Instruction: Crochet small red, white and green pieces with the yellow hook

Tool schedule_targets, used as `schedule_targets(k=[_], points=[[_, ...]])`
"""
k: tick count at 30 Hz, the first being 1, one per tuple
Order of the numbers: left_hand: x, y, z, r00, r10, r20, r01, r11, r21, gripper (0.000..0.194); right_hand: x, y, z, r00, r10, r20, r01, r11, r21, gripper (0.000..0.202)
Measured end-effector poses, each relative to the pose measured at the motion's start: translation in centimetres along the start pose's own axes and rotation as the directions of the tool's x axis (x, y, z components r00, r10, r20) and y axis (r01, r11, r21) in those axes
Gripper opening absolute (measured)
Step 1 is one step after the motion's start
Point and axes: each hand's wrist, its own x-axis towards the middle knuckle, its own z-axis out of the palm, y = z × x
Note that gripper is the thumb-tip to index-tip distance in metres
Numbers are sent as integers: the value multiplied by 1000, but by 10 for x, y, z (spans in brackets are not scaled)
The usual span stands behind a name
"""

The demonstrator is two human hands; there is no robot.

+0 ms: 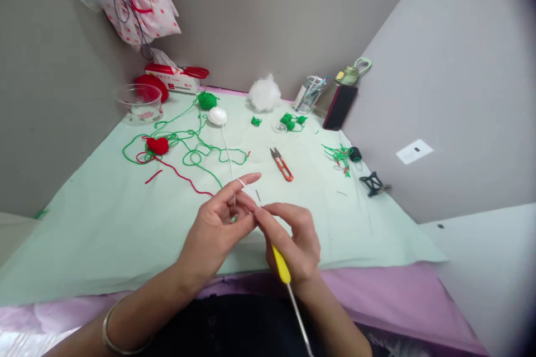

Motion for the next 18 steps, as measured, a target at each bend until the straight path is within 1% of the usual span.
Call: schedule_targets(k=[1, 2, 3, 4, 5, 6, 7, 8, 9, 11, 13, 14, 15, 16, 17, 18], points=[[1, 0, 0, 996, -85, 36, 88, 990, -106, 54, 0, 0, 1, 1000, 20, -20, -19, 1000, 11, 35], [2, 0, 0, 983, -168, 77, 180, 963, -200, 55, 0, 0, 1, 996, 77, -34, -74, 995, 69, 34], [3, 1, 0, 966, -233, 113, 255, 929, -267, 54, 2, 1, 1, 985, 166, -40, -158, 973, 166, 32], [4, 1, -1, 954, -269, 133, 298, 904, -306, 52, 4, 1, 0, 961, 273, -43, -249, 924, 288, 30], [4, 2, -1, 952, -277, 130, 305, 896, -323, 50, 7, 2, -1, 925, 378, -33, -331, 848, 414, 28], [5, 3, -1, 958, -264, 113, 286, 902, -322, 48, 9, 2, -2, 887, 462, -10, -390, 760, 520, 27], [5, 3, -1, 966, -242, 94, 260, 915, -309, 46, 12, 3, -2, 857, 515, 19, -424, 683, 595, 25], [5, 4, -1, 972, -220, 85, 235, 928, -288, 44, 15, 3, -2, 842, 538, 40, -436, 635, 638, 23], [4, 4, 0, 977, -195, 82, 210, 941, -265, 43, 17, 3, -2, 843, 534, 60, -438, 617, 654, 21], [3, 2, 2, 988, -137, 75, 150, 964, -217, 40, 18, 2, 0, 859, 508, 67, -432, 647, 628, 20], [3, 0, 4, 996, -75, 45, 82, 981, -175, 40, 15, 0, 2, 883, 468, 41, -411, 728, 549, 24], [3, -1, 5, 998, -56, 20, 58, 985, -161, 41, 12, -1, 3, 903, 430, 21, -386, 786, 484, 26], [4, -2, 6, 998, -56, 5, 56, 985, -161, 43, 9, -2, 4, 927, 376, -9, -342, 851, 399, 29], [4, -3, 6, 997, -80, 8, 80, 981, -179, 43, 6, -2, 4, 950, 312, -33, -288, 908, 305, 33], [6, -3, 5, 992, -121, 29, 125, 969, -214, 43, 4, -2, 4, 967, 247, -59, -230, 949, 215, 37], [7, -4, 4, 983, -171, 63, 181, 949, -257, 42, 3, -1, 4, 975, 205, -86, -189, 969, 162, 39]])
